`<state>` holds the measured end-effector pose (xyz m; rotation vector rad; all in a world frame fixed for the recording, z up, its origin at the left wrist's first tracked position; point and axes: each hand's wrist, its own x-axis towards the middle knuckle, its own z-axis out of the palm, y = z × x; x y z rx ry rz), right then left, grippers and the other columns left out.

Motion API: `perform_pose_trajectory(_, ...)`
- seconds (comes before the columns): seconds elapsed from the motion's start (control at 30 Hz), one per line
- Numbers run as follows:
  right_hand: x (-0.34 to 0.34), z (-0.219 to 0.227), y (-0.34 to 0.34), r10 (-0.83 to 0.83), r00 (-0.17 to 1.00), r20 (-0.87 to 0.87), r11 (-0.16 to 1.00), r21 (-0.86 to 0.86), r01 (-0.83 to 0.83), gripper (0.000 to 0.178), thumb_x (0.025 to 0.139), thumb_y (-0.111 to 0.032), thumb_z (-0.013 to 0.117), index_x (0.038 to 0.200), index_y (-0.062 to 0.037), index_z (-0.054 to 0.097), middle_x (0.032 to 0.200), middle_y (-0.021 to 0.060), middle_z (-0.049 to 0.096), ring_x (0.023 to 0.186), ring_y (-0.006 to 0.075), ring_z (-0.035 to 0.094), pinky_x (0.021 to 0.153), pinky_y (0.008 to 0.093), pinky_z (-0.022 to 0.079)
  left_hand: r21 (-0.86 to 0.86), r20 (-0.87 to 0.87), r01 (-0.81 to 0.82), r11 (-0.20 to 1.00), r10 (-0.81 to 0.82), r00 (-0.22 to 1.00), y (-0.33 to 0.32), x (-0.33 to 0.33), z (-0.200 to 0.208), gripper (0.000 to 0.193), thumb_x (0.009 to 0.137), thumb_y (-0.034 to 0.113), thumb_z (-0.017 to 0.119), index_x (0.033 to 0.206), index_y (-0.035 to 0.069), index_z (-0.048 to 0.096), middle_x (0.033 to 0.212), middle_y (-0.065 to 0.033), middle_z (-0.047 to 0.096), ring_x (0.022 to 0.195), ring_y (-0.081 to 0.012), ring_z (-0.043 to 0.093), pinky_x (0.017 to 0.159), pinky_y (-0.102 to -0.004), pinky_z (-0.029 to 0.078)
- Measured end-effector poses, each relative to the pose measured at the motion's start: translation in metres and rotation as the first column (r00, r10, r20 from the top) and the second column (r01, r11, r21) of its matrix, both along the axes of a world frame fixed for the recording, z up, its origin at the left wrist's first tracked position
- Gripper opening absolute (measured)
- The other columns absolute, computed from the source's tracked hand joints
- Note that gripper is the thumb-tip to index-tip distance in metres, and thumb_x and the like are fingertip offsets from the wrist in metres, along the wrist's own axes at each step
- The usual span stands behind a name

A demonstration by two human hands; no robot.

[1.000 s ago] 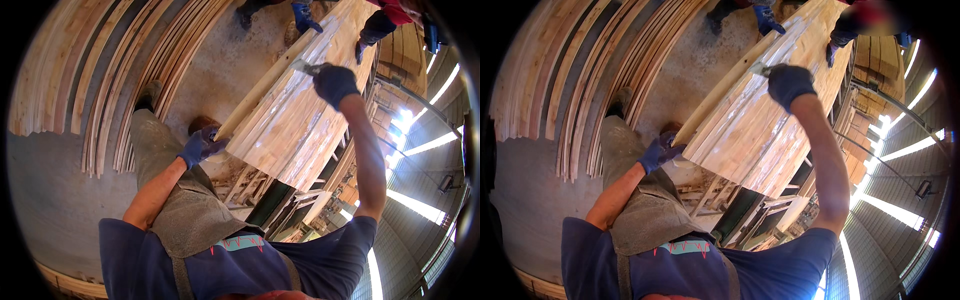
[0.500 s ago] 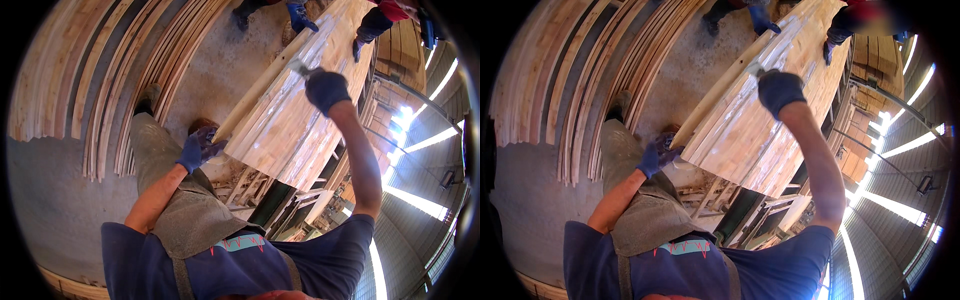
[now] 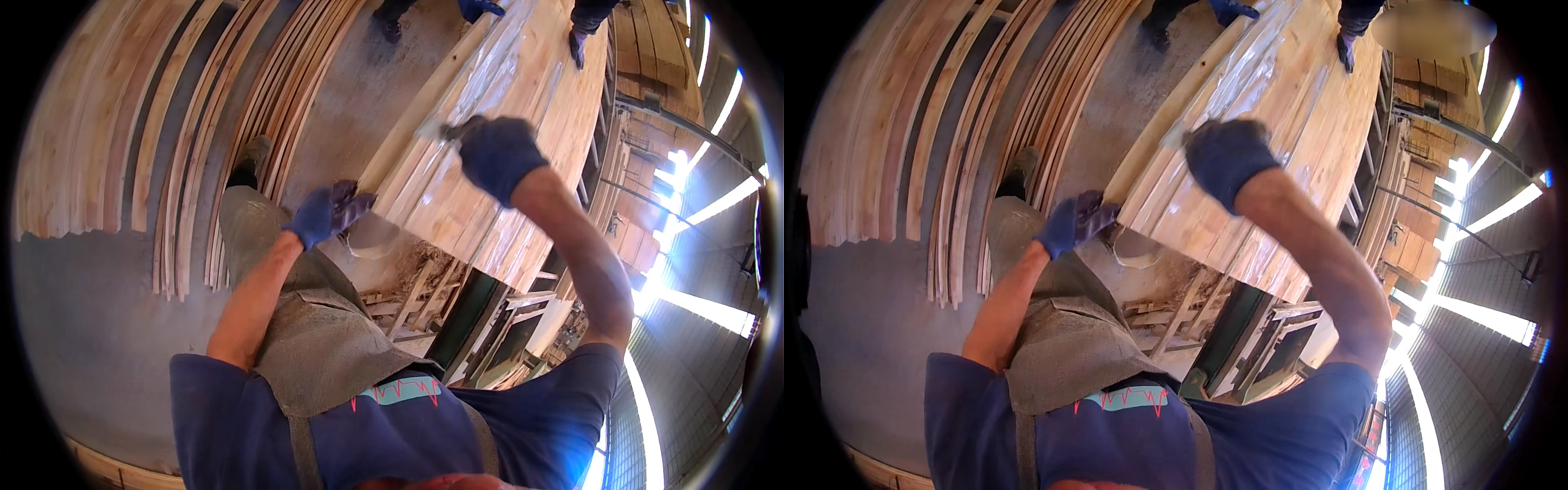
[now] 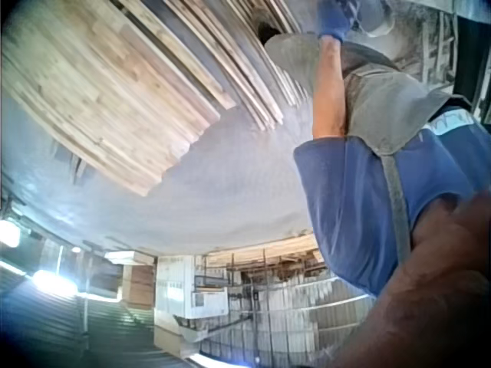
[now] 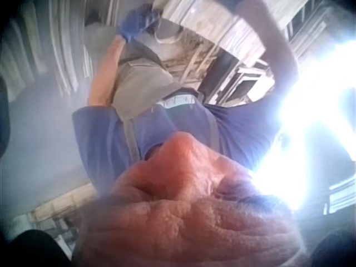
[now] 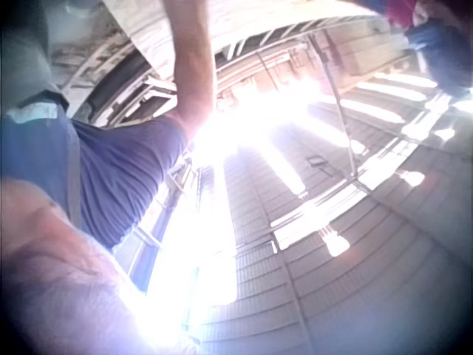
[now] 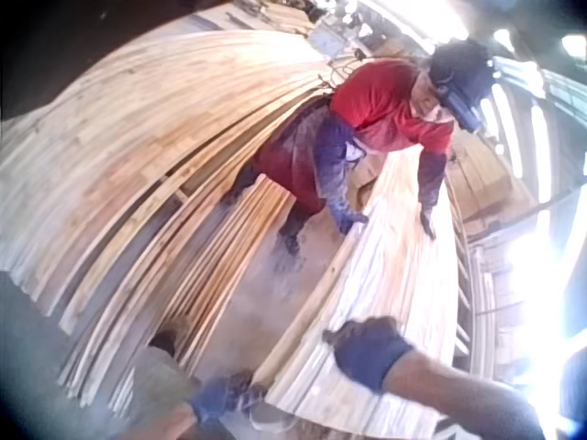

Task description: The person applies a white adhesive to the surface of a wooden plank using a putty knife. They repeatedly scoop the adhesive from a metal container and spread it across the wood in long strokes.

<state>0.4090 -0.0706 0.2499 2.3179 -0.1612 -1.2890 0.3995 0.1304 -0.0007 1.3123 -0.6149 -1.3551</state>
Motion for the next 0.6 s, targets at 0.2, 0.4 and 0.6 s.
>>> perform_pose_trajectory(0.2,0.002,-0.015,0.026,-0.038,0.999,0.002,0.999,-0.024,0.038,0.018,0.086,-0.013,0.057,0.098,-0.0085,0.069,0.095,0.0125,0.069,0.083,0.0279,0.07,0.061,0.0474,0.052,-0.063,-0.467,0.056,0.996,-0.079,0.881,-0.004,0.006,-0.02,0.039,0.093,0.027,0.067,0.119,-0.003,0.061,0.098,-0.0079,0.069,0.09,-0.012,0.062,0.08,-0.0262,0.051)
perform_pose_trajectory(0.4,-0.045,0.006,0.064,-0.157,0.981,0.114,0.984,0.103,0.146,0.035,0.08,-0.022,0.066,0.114,-0.0142,0.06,0.088,0.0076,0.057,0.073,0.0226,0.063,0.06,0.0416,0.05,-0.158,-0.489,0.152,0.976,-0.211,0.846,-0.007,0.015,-0.021,0.04,0.093,0.025,0.067,0.121,-0.003,0.059,0.1,-0.006,0.068,0.09,-0.0116,0.063,0.082,-0.0269,0.052)
perform_pose_trajectory(0.6,-0.076,-0.023,0.053,-0.3,0.564,0.769,0.952,0.279,0.125,0.024,0.078,-0.018,0.074,0.098,-0.0127,0.062,0.081,0.0058,0.065,0.066,0.0218,0.064,0.056,0.0363,0.05,-0.156,-0.42,0.137,0.978,-0.191,0.887,-0.006,0.011,-0.021,0.041,0.093,0.026,0.067,0.122,-0.002,0.059,0.1,-0.006,0.068,0.091,-0.0114,0.063,0.083,-0.0276,0.052)
